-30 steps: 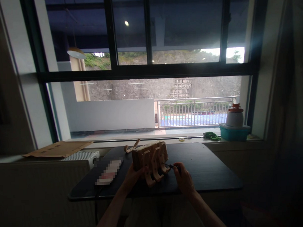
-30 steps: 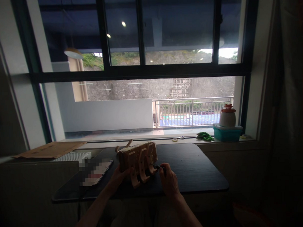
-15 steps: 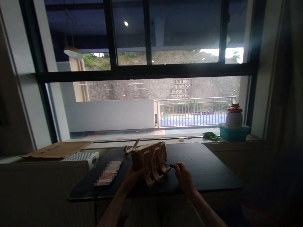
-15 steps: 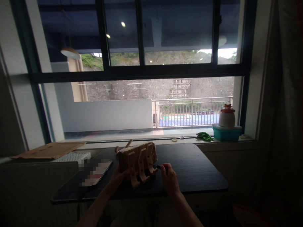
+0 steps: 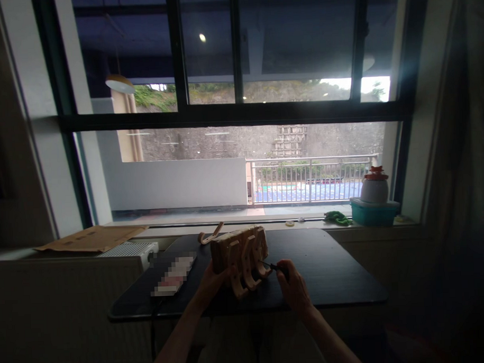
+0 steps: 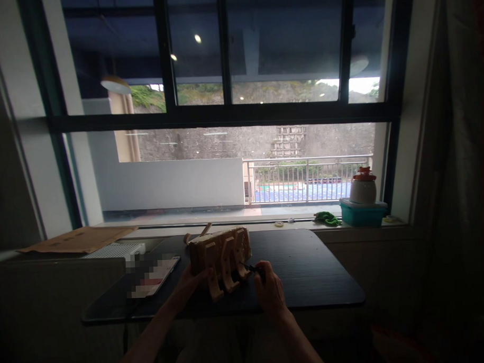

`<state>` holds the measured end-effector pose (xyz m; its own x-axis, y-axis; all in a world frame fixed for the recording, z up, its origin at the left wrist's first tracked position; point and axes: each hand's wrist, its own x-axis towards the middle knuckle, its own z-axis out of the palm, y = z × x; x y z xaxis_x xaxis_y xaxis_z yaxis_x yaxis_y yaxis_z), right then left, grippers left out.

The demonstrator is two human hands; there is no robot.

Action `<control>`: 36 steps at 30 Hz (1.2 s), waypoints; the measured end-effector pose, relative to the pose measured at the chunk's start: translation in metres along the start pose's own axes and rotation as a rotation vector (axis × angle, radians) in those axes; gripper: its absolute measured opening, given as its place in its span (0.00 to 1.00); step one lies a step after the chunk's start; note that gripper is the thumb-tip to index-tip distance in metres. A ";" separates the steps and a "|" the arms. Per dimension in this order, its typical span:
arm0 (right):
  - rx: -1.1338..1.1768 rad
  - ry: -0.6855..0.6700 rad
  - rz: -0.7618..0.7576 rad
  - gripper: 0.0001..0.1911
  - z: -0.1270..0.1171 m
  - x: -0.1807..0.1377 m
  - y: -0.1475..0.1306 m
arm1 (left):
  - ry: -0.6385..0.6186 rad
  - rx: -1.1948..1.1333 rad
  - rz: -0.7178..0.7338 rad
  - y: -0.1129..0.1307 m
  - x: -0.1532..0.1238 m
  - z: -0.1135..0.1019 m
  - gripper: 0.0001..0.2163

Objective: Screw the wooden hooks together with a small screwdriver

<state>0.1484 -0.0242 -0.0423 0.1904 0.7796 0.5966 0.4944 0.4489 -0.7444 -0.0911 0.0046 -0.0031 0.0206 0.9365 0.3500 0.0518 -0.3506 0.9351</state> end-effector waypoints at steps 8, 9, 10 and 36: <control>-0.001 0.012 0.020 0.13 -0.001 0.002 0.002 | -0.014 0.000 0.021 -0.004 0.000 -0.002 0.27; -0.005 0.013 0.027 0.13 -0.001 0.002 0.003 | -0.013 0.001 0.019 -0.004 0.000 -0.002 0.27; -0.008 0.014 0.033 0.14 -0.001 0.002 0.004 | -0.011 0.003 0.017 -0.004 0.001 -0.002 0.26; 0.001 -0.022 0.042 0.12 0.000 0.001 0.002 | -0.010 0.013 0.024 -0.004 0.000 -0.002 0.27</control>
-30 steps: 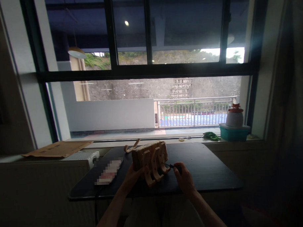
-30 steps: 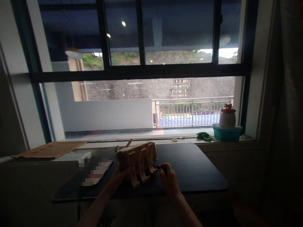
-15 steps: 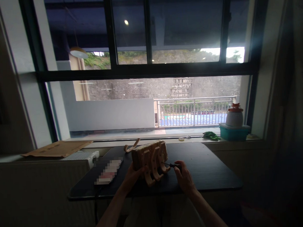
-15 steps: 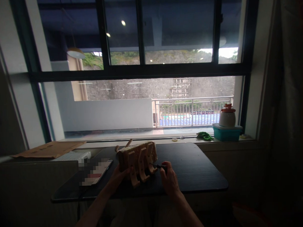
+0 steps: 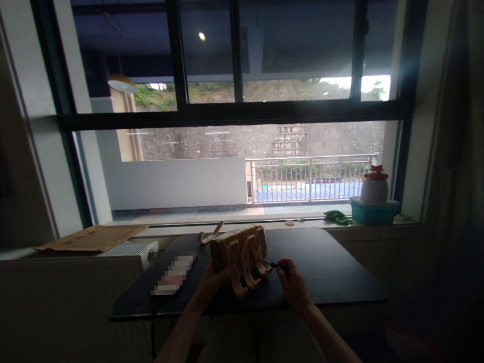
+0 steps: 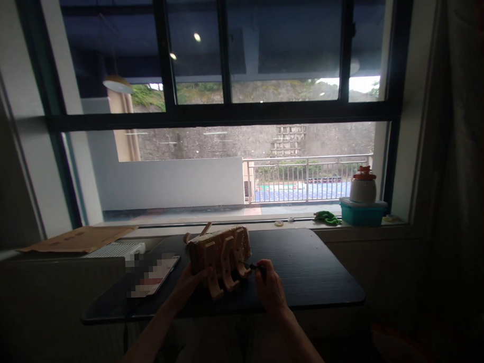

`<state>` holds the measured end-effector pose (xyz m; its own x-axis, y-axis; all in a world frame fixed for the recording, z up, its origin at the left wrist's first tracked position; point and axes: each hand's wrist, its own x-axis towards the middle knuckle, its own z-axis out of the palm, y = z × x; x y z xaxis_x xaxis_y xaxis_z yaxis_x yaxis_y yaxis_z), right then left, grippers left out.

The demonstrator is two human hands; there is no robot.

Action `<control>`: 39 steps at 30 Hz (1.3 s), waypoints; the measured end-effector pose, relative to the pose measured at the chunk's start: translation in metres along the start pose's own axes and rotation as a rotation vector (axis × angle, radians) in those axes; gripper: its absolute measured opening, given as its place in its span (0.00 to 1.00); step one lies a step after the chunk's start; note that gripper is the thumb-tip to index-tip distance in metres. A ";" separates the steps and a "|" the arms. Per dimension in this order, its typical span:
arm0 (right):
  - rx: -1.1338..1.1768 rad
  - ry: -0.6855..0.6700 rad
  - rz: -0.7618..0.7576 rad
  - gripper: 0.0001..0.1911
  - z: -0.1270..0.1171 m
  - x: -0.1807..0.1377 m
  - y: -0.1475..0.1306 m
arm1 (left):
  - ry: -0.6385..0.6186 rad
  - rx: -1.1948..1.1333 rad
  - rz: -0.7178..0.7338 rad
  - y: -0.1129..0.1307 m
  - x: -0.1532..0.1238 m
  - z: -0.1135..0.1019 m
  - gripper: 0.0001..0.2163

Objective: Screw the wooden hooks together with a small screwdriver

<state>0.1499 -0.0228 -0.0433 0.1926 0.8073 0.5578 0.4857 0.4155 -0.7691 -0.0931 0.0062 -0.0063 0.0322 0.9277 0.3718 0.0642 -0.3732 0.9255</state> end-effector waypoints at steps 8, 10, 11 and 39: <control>0.010 -0.006 0.004 0.14 0.001 0.002 0.004 | 0.003 0.007 -0.004 0.004 -0.002 0.002 0.26; 0.011 -0.010 0.008 0.15 0.001 0.002 0.005 | 0.006 0.009 -0.002 0.005 -0.002 0.002 0.26; 0.012 -0.012 0.011 0.15 0.001 0.003 0.006 | 0.008 0.011 -0.001 0.005 -0.002 0.002 0.26; -0.009 -0.023 -0.022 0.11 0.004 0.003 0.010 | -0.001 0.044 0.002 -0.003 0.001 0.000 0.24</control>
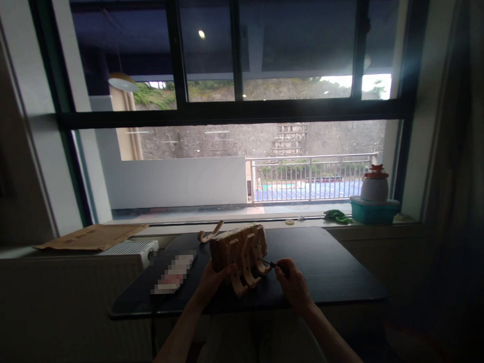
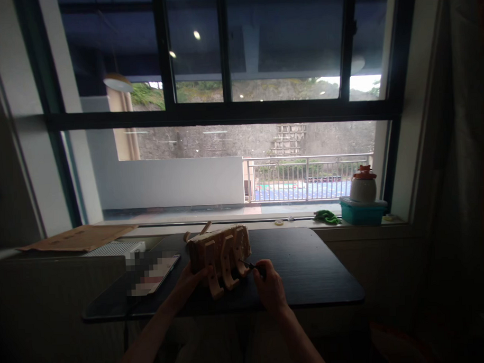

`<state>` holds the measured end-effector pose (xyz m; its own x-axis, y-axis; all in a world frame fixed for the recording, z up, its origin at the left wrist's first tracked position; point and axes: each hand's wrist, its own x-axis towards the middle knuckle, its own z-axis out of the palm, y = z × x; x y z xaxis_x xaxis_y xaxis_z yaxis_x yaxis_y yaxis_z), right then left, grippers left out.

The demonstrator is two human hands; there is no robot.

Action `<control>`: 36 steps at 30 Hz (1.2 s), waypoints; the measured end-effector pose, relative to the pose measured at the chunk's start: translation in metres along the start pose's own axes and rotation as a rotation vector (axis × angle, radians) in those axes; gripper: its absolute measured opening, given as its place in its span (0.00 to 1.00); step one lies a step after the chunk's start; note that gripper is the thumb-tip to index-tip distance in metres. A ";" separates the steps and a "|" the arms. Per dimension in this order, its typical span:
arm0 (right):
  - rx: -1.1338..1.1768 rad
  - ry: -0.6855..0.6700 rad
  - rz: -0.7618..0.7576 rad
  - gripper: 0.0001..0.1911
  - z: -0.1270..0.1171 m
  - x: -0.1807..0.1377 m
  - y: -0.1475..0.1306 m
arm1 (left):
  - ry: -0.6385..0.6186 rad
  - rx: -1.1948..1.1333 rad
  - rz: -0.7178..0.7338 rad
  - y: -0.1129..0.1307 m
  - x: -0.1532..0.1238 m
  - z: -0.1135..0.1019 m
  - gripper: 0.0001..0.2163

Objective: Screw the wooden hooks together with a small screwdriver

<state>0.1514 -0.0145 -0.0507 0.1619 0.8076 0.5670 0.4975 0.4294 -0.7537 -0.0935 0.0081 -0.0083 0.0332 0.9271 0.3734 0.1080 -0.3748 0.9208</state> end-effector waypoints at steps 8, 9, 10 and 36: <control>-0.029 -0.023 0.013 0.12 -0.002 -0.001 -0.002 | 0.006 0.011 0.000 -0.001 0.001 -0.001 0.23; -0.032 -0.027 0.014 0.12 -0.003 -0.001 -0.002 | 0.005 0.011 0.002 -0.002 0.001 -0.001 0.23; -0.033 -0.029 0.014 0.12 -0.003 -0.001 -0.003 | 0.004 0.012 0.003 -0.002 0.001 -0.001 0.23; -0.051 -0.033 0.046 0.14 -0.004 -0.001 -0.006 | 0.016 0.014 0.018 0.001 0.000 -0.001 0.24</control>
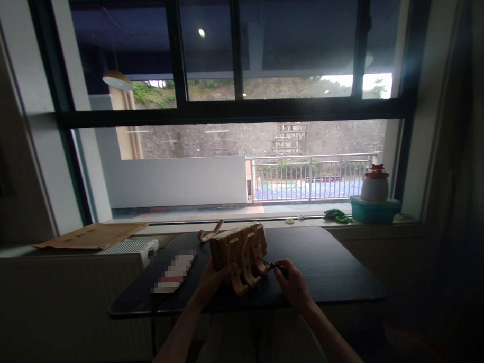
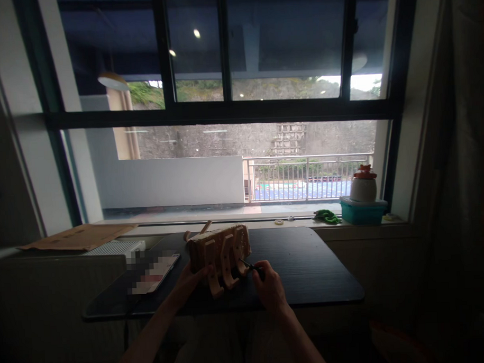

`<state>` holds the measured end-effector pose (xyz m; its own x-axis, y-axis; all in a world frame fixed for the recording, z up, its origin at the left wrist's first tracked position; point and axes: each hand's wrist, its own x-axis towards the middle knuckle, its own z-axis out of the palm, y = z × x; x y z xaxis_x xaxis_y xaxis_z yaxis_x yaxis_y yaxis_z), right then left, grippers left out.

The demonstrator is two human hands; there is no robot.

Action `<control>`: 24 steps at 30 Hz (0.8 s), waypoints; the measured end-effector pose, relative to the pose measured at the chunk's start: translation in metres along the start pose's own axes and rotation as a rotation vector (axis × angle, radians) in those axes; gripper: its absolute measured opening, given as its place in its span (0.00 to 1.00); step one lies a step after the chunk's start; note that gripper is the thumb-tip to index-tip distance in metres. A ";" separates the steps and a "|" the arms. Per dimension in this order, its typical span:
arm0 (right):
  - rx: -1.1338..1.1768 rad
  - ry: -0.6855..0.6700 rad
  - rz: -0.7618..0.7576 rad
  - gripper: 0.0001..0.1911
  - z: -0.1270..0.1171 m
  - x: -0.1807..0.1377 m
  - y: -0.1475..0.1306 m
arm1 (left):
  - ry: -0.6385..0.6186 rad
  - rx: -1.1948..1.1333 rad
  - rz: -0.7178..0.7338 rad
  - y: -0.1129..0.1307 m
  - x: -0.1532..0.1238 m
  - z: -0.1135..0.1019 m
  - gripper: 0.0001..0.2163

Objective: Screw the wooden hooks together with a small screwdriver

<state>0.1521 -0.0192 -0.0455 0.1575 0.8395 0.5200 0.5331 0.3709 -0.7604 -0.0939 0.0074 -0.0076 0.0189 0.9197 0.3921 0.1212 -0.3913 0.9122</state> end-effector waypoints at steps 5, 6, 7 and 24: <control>0.007 -0.009 -0.002 0.14 0.000 0.000 0.000 | -0.008 -0.013 -0.004 -0.001 0.000 0.001 0.24; 0.008 -0.011 -0.001 0.14 0.000 0.000 0.000 | -0.009 -0.016 -0.005 -0.001 -0.001 0.001 0.24; 0.010 -0.013 -0.001 0.14 0.000 0.000 0.000 | -0.008 -0.017 -0.006 0.000 -0.001 0.001 0.24; 0.030 -0.010 0.005 0.13 -0.001 0.002 0.000 | 0.012 -0.006 -0.005 -0.002 0.001 0.000 0.24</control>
<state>0.1529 -0.0176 -0.0438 0.1514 0.8453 0.5124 0.5073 0.3784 -0.7742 -0.0940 0.0088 -0.0092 0.0061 0.9213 0.3888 0.1154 -0.3868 0.9149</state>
